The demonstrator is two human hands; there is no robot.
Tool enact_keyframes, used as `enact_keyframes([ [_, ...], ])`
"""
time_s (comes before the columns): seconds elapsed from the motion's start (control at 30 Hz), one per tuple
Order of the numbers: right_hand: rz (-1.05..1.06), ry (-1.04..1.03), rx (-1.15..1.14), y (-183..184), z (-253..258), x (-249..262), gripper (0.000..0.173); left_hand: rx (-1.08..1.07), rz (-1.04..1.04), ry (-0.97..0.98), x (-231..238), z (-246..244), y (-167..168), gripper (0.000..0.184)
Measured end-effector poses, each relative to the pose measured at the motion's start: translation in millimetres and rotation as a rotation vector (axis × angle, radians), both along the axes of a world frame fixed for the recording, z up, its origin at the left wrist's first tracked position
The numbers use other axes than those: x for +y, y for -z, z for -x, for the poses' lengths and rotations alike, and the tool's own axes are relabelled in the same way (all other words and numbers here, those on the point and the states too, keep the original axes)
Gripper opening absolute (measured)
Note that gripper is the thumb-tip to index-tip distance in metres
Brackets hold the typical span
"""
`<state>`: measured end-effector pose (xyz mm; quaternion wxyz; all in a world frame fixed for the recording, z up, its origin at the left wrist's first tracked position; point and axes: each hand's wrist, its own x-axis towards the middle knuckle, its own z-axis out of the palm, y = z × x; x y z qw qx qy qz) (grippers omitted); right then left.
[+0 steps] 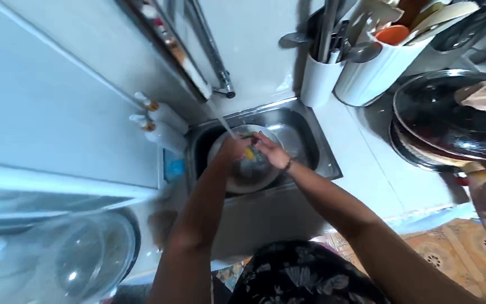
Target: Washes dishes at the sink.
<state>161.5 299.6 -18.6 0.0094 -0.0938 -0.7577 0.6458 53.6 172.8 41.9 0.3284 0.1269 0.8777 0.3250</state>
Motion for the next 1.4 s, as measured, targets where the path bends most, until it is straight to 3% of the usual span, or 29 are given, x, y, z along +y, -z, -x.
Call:
enact_keyframes([
  [0.1, 0.501, 0.233, -0.071, 0.5, 20.8, -29.4, 0.052, 0.09, -0.017, 0.131, -3.2, -6.0, -16.8, 0.045],
  [0.2, 0.857, 0.246, -0.088, 2.8, 31.9, -35.0, 0.056, 0.109, -0.194, 0.323, -24.7, -4.3, -9.7, 0.036],
  [0.3, 0.955, 0.193, -0.118, 9.9, 38.8, -39.0, 0.056, 0.051, -0.301, 0.323, -53.2, -6.1, 1.7, 0.045],
  [0.43, 0.972, 0.163, -0.163, 16.2, 44.7, -47.7, 0.044, 0.071, -0.328, 0.04, -97.6, -12.0, 23.9, 0.044],
  [0.57, 0.793, 0.216, -0.144, 21.7, 49.8, -53.0, 0.03, 0.087, -0.203, -0.081, -147.8, -17.9, 63.6, 0.043],
  [0.67, 0.512, 0.284, -0.163, 21.0, 59.3, -54.4, 0.033, 0.184, -0.219, -0.006, -195.6, -2.3, 141.9, 0.044],
  [0.73, 0.241, 0.252, -0.18, 15.7, 65.1, -56.0, 0.028, 0.155, -0.235, -0.022, -206.3, -3.7, 159.3, 0.043],
  [0.9, -0.054, 0.235, -0.308, 13.2, 82.2, -64.5, 0.051, 0.162, -0.242, -0.056, -219.4, -5.8, 200.4, 0.04],
  [1.07, -0.125, 0.246, -0.344, 31.6, 85.6, -60.1, 0.043, 0.193, -0.188, -0.068, -214.2, -11.0, 203.8, 0.041],
  [1.23, -0.15, 0.12, -0.39, 59.1, 60.0, -69.8, 0.039, 0.316, -0.09, -0.075, -206.4, -21.5, 192.7, 0.04],
  [1.33, -0.172, 0.046, -0.459, 67.4, 45.4, -81.7, 0.051, 0.438, -0.101, -0.047, -191.2, -41.2, 180.4, 0.035],
  [1.4, -0.016, 0.078, -0.472, 66.9, 40.5, -93.2, 0.071, 0.379, -0.152, -0.048, -173.3, -55.2, 180.5, 0.039],
])
